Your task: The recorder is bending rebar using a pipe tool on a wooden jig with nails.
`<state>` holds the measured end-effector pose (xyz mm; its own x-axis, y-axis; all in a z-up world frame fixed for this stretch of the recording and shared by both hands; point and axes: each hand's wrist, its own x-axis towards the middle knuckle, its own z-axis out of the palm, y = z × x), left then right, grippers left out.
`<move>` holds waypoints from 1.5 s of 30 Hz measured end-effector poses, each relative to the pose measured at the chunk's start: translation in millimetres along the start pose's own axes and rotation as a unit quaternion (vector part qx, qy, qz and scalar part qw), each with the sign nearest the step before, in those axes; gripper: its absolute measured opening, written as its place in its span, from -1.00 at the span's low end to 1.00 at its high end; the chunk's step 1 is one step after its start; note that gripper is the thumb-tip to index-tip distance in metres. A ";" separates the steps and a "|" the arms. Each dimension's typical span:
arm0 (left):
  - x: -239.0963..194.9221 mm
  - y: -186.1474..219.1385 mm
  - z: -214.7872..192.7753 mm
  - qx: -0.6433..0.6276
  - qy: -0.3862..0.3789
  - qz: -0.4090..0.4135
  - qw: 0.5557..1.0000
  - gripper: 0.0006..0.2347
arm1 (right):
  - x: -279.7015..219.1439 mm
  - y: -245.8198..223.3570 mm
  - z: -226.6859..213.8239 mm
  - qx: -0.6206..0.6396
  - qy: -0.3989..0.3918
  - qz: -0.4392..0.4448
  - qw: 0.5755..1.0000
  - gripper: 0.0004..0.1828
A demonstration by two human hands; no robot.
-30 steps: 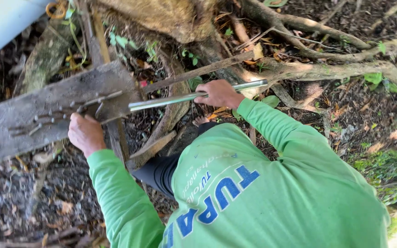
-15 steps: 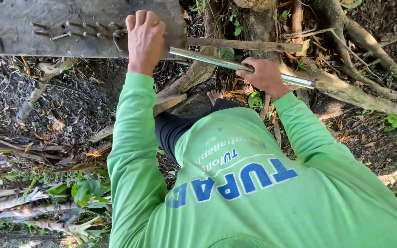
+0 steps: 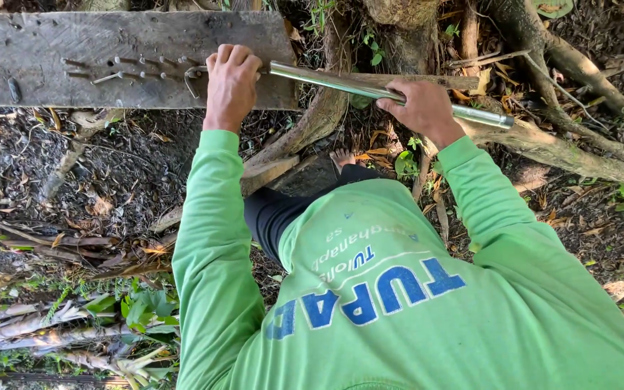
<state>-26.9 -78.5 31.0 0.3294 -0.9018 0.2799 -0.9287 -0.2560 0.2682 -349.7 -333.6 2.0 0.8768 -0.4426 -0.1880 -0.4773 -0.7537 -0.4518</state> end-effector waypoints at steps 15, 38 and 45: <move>-19.5 -49.8 -50.9 -0.013 0.008 -0.045 0.999 -0.76 | 8.0 6.0 -0.3 0.031 -0.024 -0.015 0.999 -0.40; -25.2 -65.3 -34.9 0.001 0.013 0.010 1.000 -0.89 | 15.8 -2.5 -13.0 -0.015 -0.010 -0.038 0.999 -0.38; -29.9 -66.6 -25.2 0.032 0.016 0.016 0.999 -0.94 | 19.5 -8.4 -19.3 -0.049 -0.038 -0.045 0.997 -0.42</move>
<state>29.4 -25.8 28.0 0.3041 -0.8984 0.3169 -0.9475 -0.2505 0.1989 -329.7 -345.2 19.0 0.9161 -0.3369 -0.2175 -0.3975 -0.8341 -0.3825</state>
